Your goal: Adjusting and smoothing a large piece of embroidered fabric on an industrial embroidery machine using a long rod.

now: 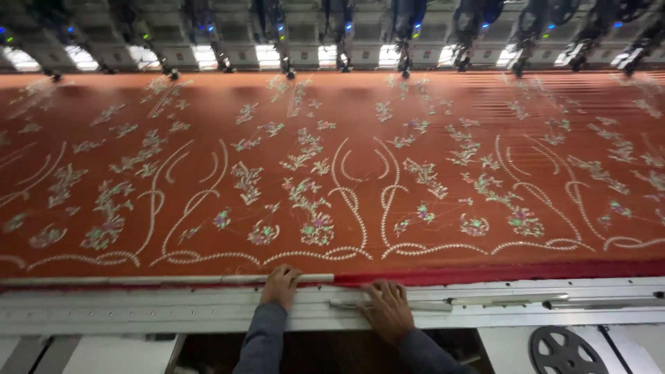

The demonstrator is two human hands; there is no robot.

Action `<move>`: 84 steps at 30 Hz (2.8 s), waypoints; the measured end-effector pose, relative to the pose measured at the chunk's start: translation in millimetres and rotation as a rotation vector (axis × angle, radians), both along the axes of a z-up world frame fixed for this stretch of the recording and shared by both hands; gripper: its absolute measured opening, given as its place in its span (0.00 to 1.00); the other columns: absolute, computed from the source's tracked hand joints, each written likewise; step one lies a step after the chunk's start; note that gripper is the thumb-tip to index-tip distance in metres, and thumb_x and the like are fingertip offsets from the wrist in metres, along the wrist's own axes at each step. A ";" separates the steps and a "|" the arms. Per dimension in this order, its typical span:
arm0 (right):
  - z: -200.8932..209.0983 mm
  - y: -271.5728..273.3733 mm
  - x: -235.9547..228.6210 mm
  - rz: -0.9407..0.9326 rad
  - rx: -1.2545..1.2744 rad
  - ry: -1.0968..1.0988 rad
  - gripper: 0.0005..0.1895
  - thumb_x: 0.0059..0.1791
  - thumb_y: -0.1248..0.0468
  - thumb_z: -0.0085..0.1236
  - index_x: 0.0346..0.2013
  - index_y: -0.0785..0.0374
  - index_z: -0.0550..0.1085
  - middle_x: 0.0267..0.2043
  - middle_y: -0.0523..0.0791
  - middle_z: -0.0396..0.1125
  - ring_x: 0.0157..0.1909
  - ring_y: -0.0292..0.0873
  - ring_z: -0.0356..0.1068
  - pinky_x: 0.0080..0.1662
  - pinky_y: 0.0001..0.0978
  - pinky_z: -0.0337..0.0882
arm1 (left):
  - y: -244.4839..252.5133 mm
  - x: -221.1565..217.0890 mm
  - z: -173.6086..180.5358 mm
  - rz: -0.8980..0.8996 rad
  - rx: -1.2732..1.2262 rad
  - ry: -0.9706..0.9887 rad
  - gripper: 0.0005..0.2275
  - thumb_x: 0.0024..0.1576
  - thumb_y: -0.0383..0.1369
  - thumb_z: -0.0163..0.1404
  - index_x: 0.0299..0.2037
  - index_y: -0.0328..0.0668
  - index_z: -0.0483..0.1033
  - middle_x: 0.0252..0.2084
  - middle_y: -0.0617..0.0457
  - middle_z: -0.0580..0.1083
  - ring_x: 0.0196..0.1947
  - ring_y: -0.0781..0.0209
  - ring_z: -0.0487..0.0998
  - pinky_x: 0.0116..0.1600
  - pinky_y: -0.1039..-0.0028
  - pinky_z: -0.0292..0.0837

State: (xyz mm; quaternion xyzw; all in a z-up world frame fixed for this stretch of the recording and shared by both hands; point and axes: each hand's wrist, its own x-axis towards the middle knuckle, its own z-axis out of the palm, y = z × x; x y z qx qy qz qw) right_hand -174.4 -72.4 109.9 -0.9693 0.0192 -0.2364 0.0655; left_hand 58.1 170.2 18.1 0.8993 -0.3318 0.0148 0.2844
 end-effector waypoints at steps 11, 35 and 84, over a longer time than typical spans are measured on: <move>1.1 89.1 106.2 0.067 0.143 0.291 0.19 0.52 0.48 0.47 0.52 0.53 0.69 0.55 0.49 0.63 0.57 0.53 0.64 0.62 0.52 0.54 | 53.1 32.1 -8.9 -0.021 0.134 0.102 0.14 0.63 0.43 0.48 0.54 0.50 0.77 0.60 0.50 0.68 0.59 0.47 0.68 0.63 0.52 0.67; -68.2 156.2 204.6 -0.094 0.039 0.419 0.28 0.53 0.35 0.42 0.50 0.54 0.71 0.47 0.52 0.66 0.58 0.57 0.64 0.55 0.50 0.68 | 73.5 102.4 -57.3 -0.256 0.372 -0.273 0.23 0.64 0.50 0.40 0.60 0.41 0.64 0.59 0.37 0.66 0.61 0.38 0.66 0.59 0.52 0.65; -21.6 251.1 156.3 -0.092 0.169 0.304 0.24 0.49 0.37 0.54 0.54 0.42 0.70 0.60 0.44 0.61 0.62 0.50 0.58 0.61 0.52 0.53 | 222.8 106.5 25.8 -0.076 0.217 0.166 0.23 0.65 0.50 0.32 0.64 0.55 0.69 0.72 0.57 0.61 0.74 0.60 0.54 0.77 0.51 0.32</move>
